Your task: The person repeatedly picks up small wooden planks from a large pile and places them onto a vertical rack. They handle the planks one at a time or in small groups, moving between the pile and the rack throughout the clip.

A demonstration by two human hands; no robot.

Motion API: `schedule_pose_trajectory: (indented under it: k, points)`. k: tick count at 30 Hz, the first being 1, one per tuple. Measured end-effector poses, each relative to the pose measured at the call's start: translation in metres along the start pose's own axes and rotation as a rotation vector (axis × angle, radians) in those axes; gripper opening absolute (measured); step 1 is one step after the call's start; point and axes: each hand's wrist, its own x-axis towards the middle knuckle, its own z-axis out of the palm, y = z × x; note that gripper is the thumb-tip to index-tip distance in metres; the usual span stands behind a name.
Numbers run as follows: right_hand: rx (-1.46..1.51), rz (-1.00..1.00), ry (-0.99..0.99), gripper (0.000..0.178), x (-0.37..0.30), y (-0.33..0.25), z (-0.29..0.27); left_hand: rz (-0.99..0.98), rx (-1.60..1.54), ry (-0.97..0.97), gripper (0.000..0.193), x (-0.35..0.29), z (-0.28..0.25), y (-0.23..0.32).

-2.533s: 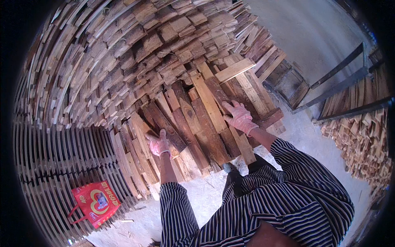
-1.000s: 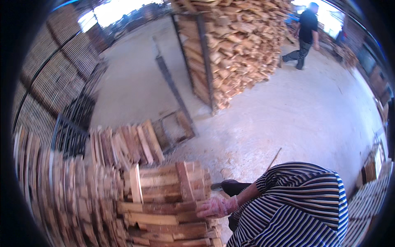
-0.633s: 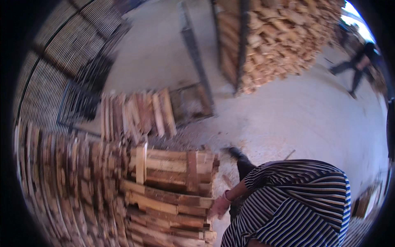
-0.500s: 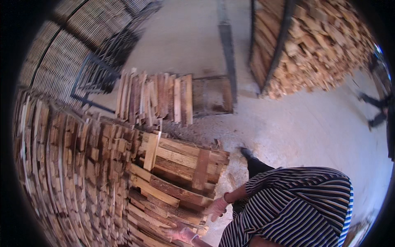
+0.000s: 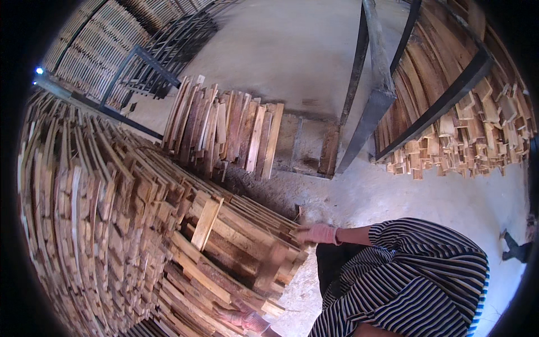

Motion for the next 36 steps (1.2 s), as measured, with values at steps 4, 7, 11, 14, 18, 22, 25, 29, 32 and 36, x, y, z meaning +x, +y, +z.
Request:
schedule_pose_trajectory:
  k: [4, 7, 11, 14, 18, 22, 25, 29, 32, 36]
  points:
    - [1.171, 0.612, 0.472, 0.077, 0.012, 0.037, -0.084, 0.266, -0.783, -0.043, 0.077, 0.019, 0.018, 0.102]
    - [1.671, 0.649, 0.830, 0.066, 0.002, 0.034, -0.149, 0.119, -0.963, -0.420, 0.077, 0.002, 0.049, 0.178]
    - [1.850, 0.335, 0.606, 0.078, -0.007, 0.017, -0.212, 0.477, -1.055, -1.080, 0.085, -0.034, 0.111, 0.299]
    - [1.739, 0.102, 0.607, 0.078, 0.003, 0.013, -0.234, 0.768, -1.202, -1.215, 0.095, -0.077, 0.128, 0.381]
    - [1.764, 0.049, 0.647, 0.071, 0.009, 0.015, -0.272, 1.074, -1.238, -1.123, 0.088, -0.097, 0.147, 0.457]
    - [1.793, 0.053, 0.689, 0.065, 0.007, 0.017, -0.312, 1.247, -1.303, -1.347, 0.061, -0.088, 0.176, 0.486]
    - [1.807, 0.065, 0.698, 0.060, 0.006, 0.017, -0.339, 1.250, -1.206, -1.420, 0.057, -0.099, 0.187, 0.496]
    - [1.840, 0.073, 0.683, 0.053, 0.008, 0.017, -0.375, 1.224, -1.125, -1.500, 0.054, -0.113, 0.205, 0.536]
    - [1.893, 0.057, 0.649, 0.049, 0.008, 0.022, -0.404, 1.184, -1.229, -1.489, 0.061, -0.119, 0.221, 0.580]
    - [1.988, 0.037, 0.596, 0.043, 0.014, 0.028, -0.437, 1.197, -1.251, -1.396, 0.065, -0.115, 0.258, 0.622]
